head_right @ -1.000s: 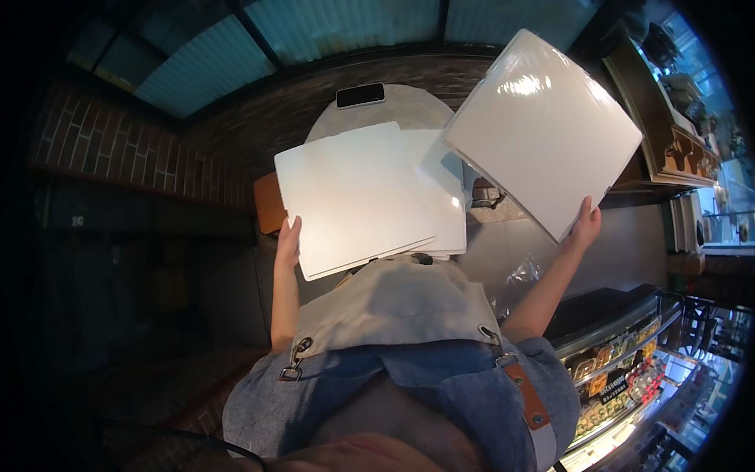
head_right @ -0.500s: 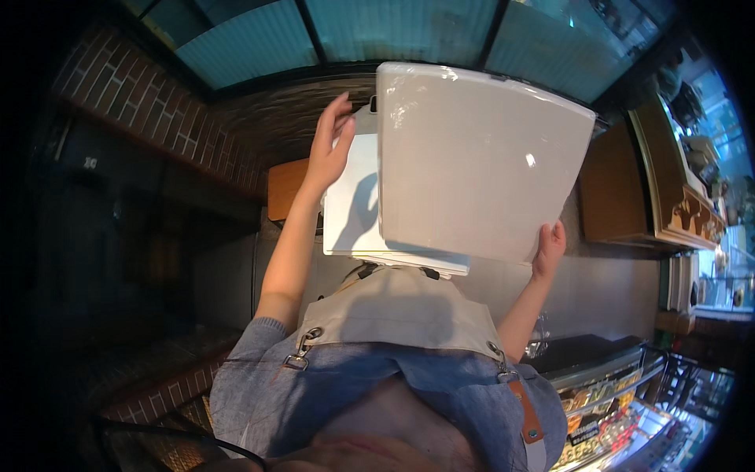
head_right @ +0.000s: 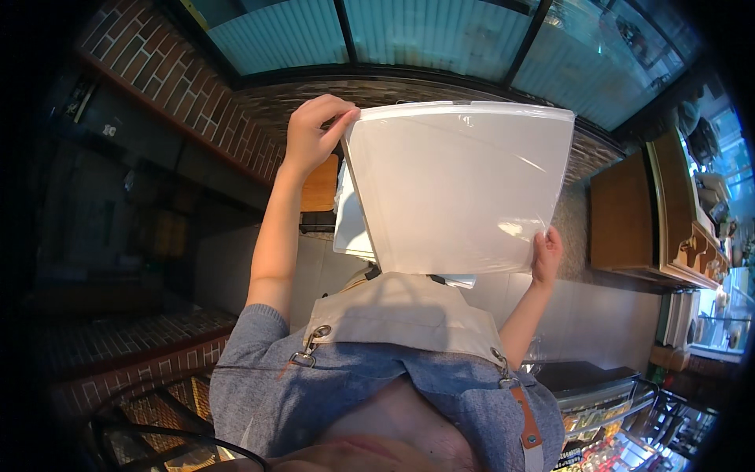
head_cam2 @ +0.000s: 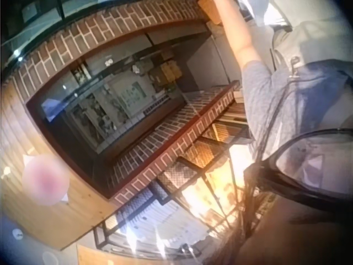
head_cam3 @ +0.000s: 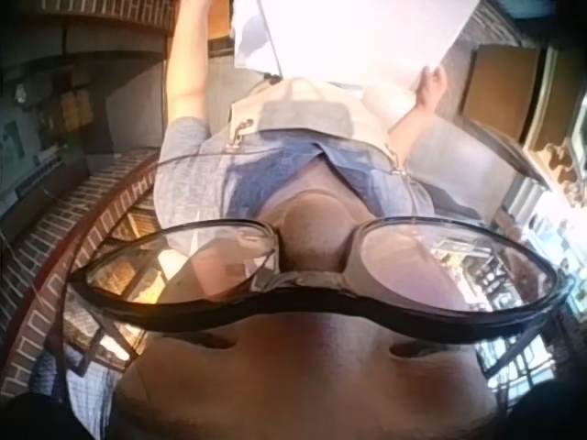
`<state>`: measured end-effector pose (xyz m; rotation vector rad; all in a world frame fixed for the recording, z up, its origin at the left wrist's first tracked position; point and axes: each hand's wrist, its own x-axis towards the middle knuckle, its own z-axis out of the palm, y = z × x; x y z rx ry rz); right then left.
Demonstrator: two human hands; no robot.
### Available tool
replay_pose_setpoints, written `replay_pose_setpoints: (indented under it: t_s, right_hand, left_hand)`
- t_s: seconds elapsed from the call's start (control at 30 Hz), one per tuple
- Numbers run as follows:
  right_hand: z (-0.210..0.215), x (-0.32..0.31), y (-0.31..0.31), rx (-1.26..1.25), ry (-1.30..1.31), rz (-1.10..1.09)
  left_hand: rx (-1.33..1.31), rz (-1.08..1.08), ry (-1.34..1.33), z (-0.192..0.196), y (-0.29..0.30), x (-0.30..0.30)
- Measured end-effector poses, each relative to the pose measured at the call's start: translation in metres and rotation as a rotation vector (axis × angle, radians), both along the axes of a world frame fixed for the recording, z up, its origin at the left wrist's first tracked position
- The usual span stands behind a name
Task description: The person assembles white cardboard boxes by folding and interlocking the flaps. They then remove plastic wrapping from a stack of flat white boards and place them on a nearby surface.
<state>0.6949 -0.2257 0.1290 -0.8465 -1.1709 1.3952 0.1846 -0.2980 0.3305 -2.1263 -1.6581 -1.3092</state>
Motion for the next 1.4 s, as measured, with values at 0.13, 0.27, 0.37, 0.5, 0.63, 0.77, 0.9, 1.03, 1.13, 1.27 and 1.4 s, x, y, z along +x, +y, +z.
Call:
replay_pose_setpoints:
  t_s: [0.13, 0.27, 0.37, 0.5, 0.63, 0.77, 0.9, 1.03, 1.13, 1.27, 1.4]
  right_hand:
    - [-0.014, -0.012, 0.015, -0.146, 0.021, -0.032]
    - [-0.036, -0.032, 0.020, -0.151, 0.110, -0.064]
    - [-0.033, -0.043, 0.025, -0.199, 0.088, -0.023]
    - [-0.026, -0.053, 0.024, -0.181, 0.059, -0.022]
    - [-0.015, -0.061, 0.012, -0.121, 0.095, -0.095]
    - [-0.012, -0.066, 0.007, -0.106, 0.130, -0.098]
    - [-0.018, -0.068, 0.009, -0.071, 0.085, -0.126]
    - [-0.029, -0.063, 0.011, -0.096, 0.113, -0.135]
    - [-0.031, -0.060, 0.012, -0.127, 0.116, -0.126]
    - [-0.020, -0.079, 0.007, -0.157, 0.097, -0.169]
    - [-0.014, -0.088, 0.005, -0.166, 0.130, -0.183]
  left_hand:
    - [0.201, -0.202, -0.515, -0.006, 0.002, 0.023]
    - [0.062, -0.693, -1.247, -0.017, 0.004, 0.020]
    - [0.026, -0.947, -1.678, -0.032, 0.010, 0.006]
    - [0.030, -0.411, -1.484, -0.051, 0.015, -0.009]
    - [0.040, 0.185, -0.974, -0.077, 0.012, 0.010]
    - [0.072, 0.583, -0.253, -0.091, 0.007, 0.042]
    - [0.110, 0.481, -0.297, -0.097, 0.015, 0.049]
    - [-0.046, 0.063, -1.247, -0.094, 0.021, 0.028]
    - [-0.292, -0.089, -1.439, -0.089, 0.016, 0.014]
    - [-0.223, 0.135, -1.405, -0.097, 0.008, 0.024]
    - [-0.164, 0.433, -0.579, -0.140, -0.005, 0.053]
